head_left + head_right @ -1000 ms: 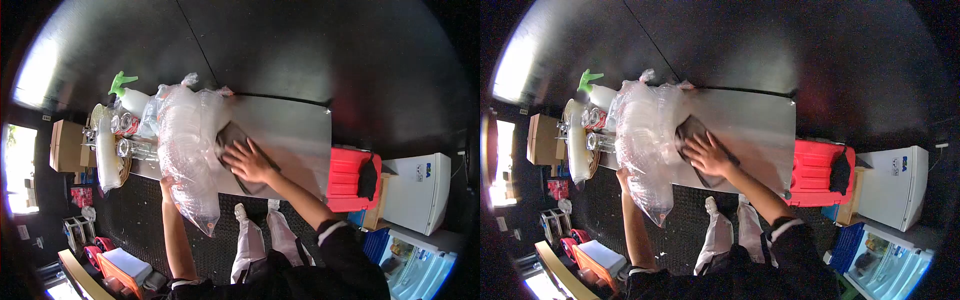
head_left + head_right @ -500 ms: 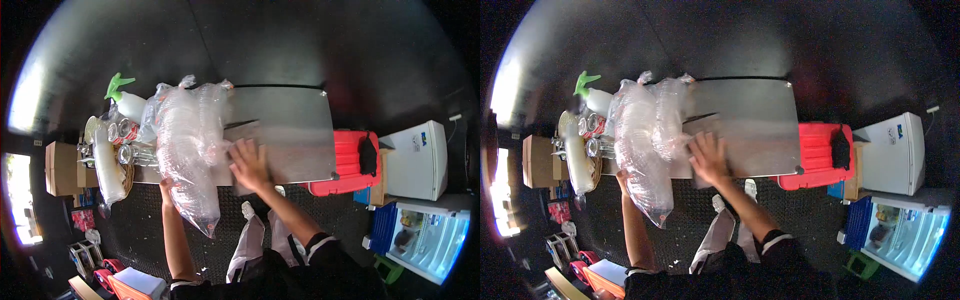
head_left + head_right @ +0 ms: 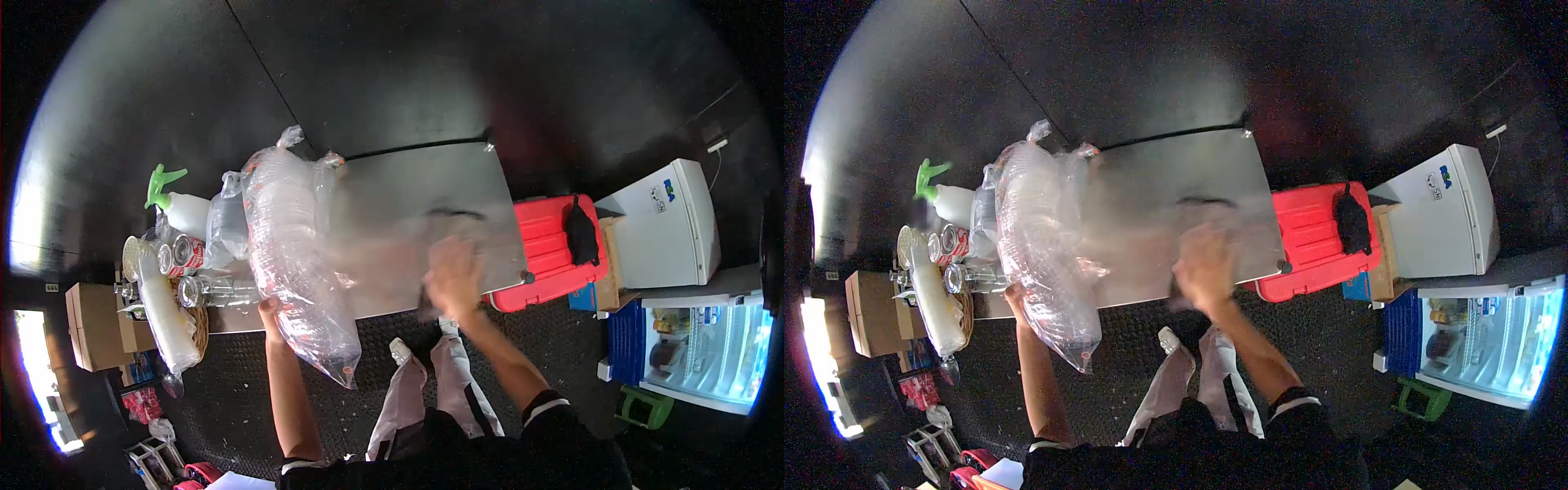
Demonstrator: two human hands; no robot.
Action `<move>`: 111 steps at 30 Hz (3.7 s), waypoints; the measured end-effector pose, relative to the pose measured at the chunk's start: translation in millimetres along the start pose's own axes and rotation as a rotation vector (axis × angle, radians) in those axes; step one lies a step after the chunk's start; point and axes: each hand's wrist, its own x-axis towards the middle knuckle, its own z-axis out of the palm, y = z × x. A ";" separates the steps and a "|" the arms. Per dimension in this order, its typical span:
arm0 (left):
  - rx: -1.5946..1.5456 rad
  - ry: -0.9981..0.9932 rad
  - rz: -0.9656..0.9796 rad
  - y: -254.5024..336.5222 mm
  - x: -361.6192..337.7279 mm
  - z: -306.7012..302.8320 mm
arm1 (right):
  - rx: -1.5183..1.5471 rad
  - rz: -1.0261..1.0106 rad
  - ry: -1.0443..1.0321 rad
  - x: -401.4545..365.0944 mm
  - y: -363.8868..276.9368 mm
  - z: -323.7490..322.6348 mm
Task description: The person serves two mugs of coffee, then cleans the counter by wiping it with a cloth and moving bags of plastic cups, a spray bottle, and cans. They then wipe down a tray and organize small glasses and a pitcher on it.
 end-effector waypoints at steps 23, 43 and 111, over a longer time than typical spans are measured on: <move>0.137 0.369 0.111 -18.1 20.0 -0.5 | 0.336 -0.842 0.165 129.6 -35.1 18.6; 0.215 0.477 0.090 -12.6 8.9 8.5 | 0.127 0.129 0.339 44.9 98.6 40.7; 0.381 -0.485 0.362 -63.6 -36.4 131.3 | 2.084 -0.273 -0.109 -25.2 21.6 -111.8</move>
